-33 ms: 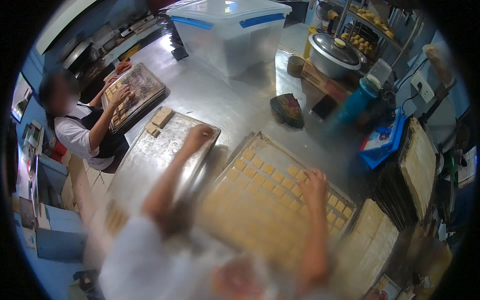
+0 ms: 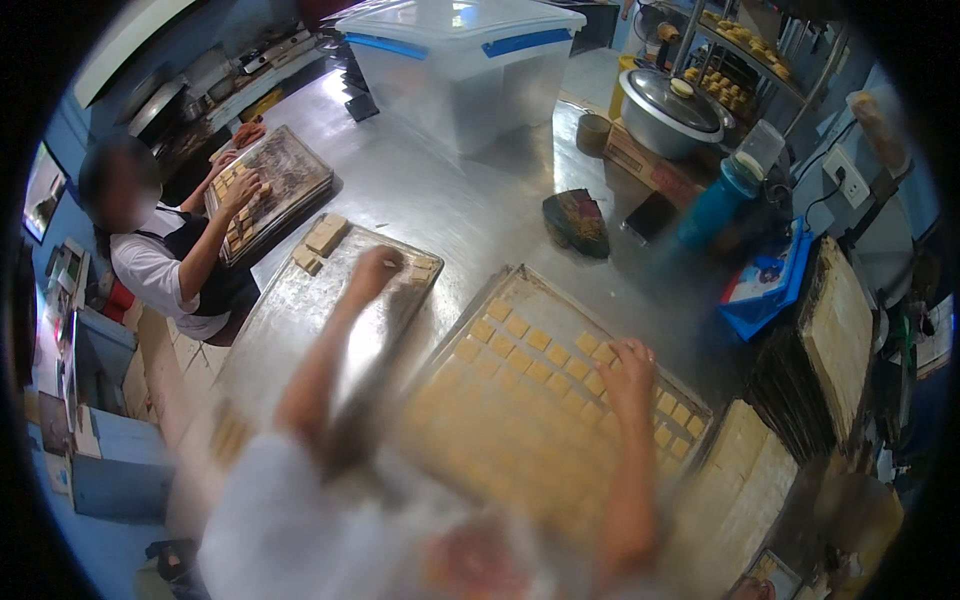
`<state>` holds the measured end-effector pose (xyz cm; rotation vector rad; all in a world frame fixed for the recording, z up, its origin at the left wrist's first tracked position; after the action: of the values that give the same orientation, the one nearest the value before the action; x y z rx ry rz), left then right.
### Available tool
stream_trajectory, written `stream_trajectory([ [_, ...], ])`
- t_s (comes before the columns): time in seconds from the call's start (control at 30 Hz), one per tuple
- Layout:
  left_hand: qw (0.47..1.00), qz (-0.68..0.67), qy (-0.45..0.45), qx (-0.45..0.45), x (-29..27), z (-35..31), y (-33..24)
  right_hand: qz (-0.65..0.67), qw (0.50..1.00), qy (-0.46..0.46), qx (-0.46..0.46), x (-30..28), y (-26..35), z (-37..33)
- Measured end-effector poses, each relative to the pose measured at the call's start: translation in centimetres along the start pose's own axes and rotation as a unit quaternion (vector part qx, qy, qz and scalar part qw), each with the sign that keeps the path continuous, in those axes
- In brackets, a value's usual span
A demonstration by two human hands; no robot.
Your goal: The person repeatedly picks small rectangular food items from a tray, folds or wraps them by hand, and places them in neat rows on a metal tray. The person also moves a stack of trays aside to access more items and continues the assembly process.
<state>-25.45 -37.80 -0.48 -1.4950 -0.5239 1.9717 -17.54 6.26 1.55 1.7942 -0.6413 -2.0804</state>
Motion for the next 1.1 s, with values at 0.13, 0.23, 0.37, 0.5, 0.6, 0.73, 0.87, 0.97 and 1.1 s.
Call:
stream_trajectory([
  [0.13,0.946,0.308,-0.048,-0.084,-9.0,-1.9,8.3,0.000,1.000,0.003,-0.007,0.0,-0.1,0.2],
  [0.23,0.911,0.393,-0.030,-0.124,-11.4,-2.9,9.9,0.005,1.000,0.021,0.007,0.2,-0.5,0.4],
  [0.37,0.909,0.408,-0.005,-0.081,-11.3,-2.5,11.0,0.019,0.999,0.027,0.013,0.1,-0.9,0.4],
  [0.5,0.877,0.474,0.073,-0.041,-9.1,-1.7,13.6,0.075,0.993,0.059,0.072,0.0,-2.1,0.6],
  [0.6,0.898,0.415,0.130,-0.070,-10.0,-0.9,14.9,0.227,0.962,0.050,0.144,-0.5,-3.5,0.7],
  [0.73,0.953,0.254,0.097,-0.133,-12.3,0.2,11.2,0.323,0.930,-0.062,0.165,-3.1,-3.7,0.2],
  [0.87,0.985,-0.118,0.109,-0.059,-5.1,-0.3,0.2,0.453,0.869,0.064,0.190,-1.7,0.8,-0.4],
  [0.97,0.930,-0.306,0.205,0.000,3.7,-1.1,-9.9,0.517,0.812,0.215,0.163,1.8,6.3,-1.8],
  [1.1,0.908,-0.308,0.274,0.079,10.8,-0.6,-19.5,0.587,0.746,0.240,0.206,3.6,7.4,-1.8],
])
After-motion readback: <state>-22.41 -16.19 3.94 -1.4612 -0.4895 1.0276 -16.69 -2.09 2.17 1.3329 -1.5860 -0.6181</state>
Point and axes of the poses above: each hand's wrist, its own z-axis towards the middle knuckle, its own x-axis out of the palm, y = z × x, the point moved 5 cm from there along z, towards the middle knuckle, and after that the axes turned 9 degrees about x, right-handed, at the moved point
